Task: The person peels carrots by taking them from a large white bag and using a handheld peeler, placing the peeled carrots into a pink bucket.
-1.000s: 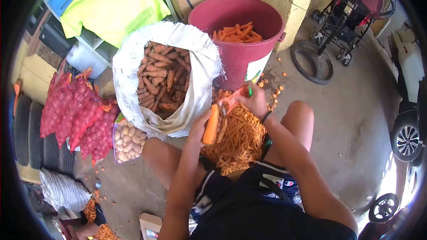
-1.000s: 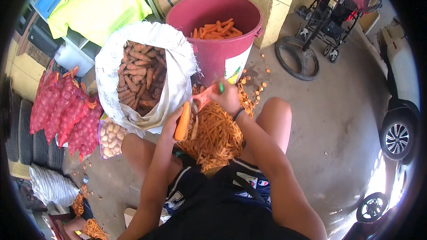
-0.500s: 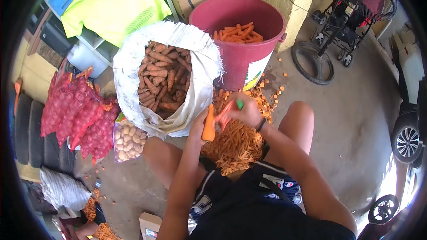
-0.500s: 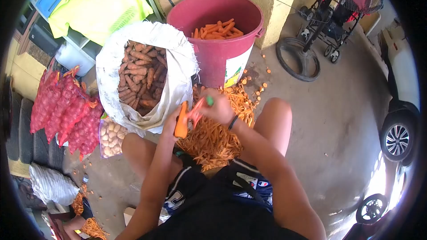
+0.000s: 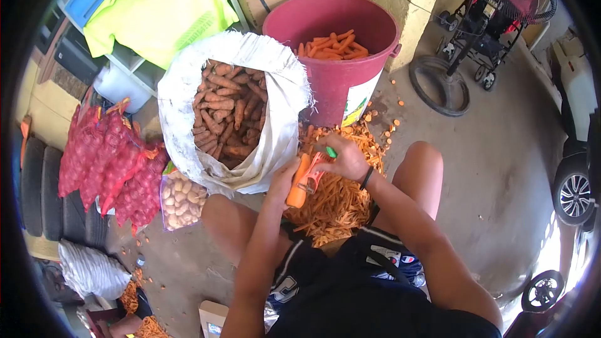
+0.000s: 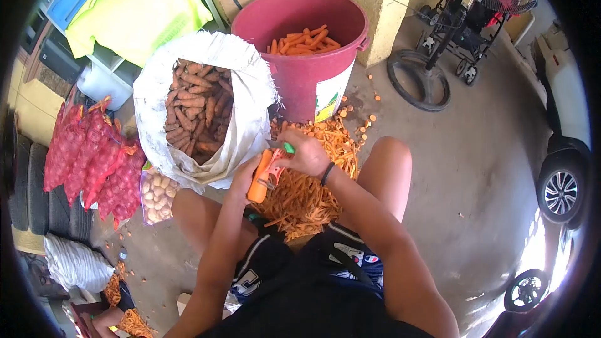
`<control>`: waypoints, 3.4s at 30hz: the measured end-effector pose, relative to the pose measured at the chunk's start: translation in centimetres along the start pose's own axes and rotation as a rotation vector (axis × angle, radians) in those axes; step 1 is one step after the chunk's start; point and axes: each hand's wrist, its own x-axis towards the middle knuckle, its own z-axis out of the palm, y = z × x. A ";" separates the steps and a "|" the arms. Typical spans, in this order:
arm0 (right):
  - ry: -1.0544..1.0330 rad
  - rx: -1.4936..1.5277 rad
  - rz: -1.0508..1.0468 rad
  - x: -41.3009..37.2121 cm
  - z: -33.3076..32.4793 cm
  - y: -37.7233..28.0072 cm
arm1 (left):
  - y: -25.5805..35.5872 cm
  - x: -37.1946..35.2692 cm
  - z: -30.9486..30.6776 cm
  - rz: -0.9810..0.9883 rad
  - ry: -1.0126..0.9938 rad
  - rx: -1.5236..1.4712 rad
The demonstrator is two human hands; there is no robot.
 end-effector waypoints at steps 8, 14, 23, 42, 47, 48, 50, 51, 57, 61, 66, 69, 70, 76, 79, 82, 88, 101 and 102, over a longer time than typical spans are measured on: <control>0.121 -0.050 0.230 1.3 -2.1 3.3 | 0.1 -0.6 -0.1 0.028 -0.006 0.160; 0.069 -0.123 -0.016 0.4 -0.6 3.2 | -0.6 -1.5 0.9 0.011 0.074 0.356; -0.320 -0.326 0.413 -2.5 2.0 9.4 | -1.6 1.5 -1.7 0.001 0.164 0.428; -0.159 -0.193 0.235 -3.5 4.9 2.3 | -2.0 2.0 -2.0 0.393 -0.048 0.781; -0.181 -0.195 0.205 -3.3 5.1 1.8 | -2.3 2.5 -1.8 0.475 -0.022 0.801; -0.190 -0.194 0.212 -3.3 5.2 1.7 | -2.3 2.5 -1.8 0.447 -0.019 0.802; -0.174 -0.177 0.191 -3.3 5.4 1.9 | -2.3 2.6 -1.7 0.452 0.017 0.818; -0.168 -0.169 0.178 -3.2 5.2 1.6 | -2.2 2.5 -1.6 0.456 0.037 0.823; -0.204 -0.195 0.230 -3.0 4.8 0.7 | -1.9 2.3 -1.7 0.460 0.006 0.864; -0.322 -0.279 0.363 -3.7 6.0 4.1 | -2.1 1.7 -1.3 0.377 -0.053 0.788; -1.002 -0.586 0.517 -5.1 8.0 10.9 | -1.7 0.8 -0.6 0.365 -0.115 0.731; -1.246 -0.642 0.527 -4.3 6.6 7.3 | -1.6 1.1 -1.8 -0.028 -0.085 0.637; -1.245 -0.619 0.507 -4.7 6.1 6.4 | -1.9 1.3 -2.5 -0.165 -0.062 0.598; -1.194 -0.569 0.379 -4.7 6.3 9.3 | 6.0 4.3 2.5 -0.134 -0.216 0.144; -1.020 -0.546 0.346 -2.3 3.0 7.8 | 14.9 2.8 7.9 0.184 -0.304 0.196; -0.898 -0.540 0.266 -1.0 -0.5 6.7 | 17.3 2.6 6.3 0.403 -0.024 0.788; -0.918 -0.536 0.408 -2.7 -1.9 6.4 | 10.1 6.8 -15.0 0.625 0.401 1.632; -0.900 -0.412 0.354 -3.0 1.4 8.0 | 9.1 5.4 -15.4 0.590 0.461 1.704; -0.908 -0.408 0.363 -2.9 1.4 7.7 | 9.5 5.6 -15.6 0.595 0.473 1.549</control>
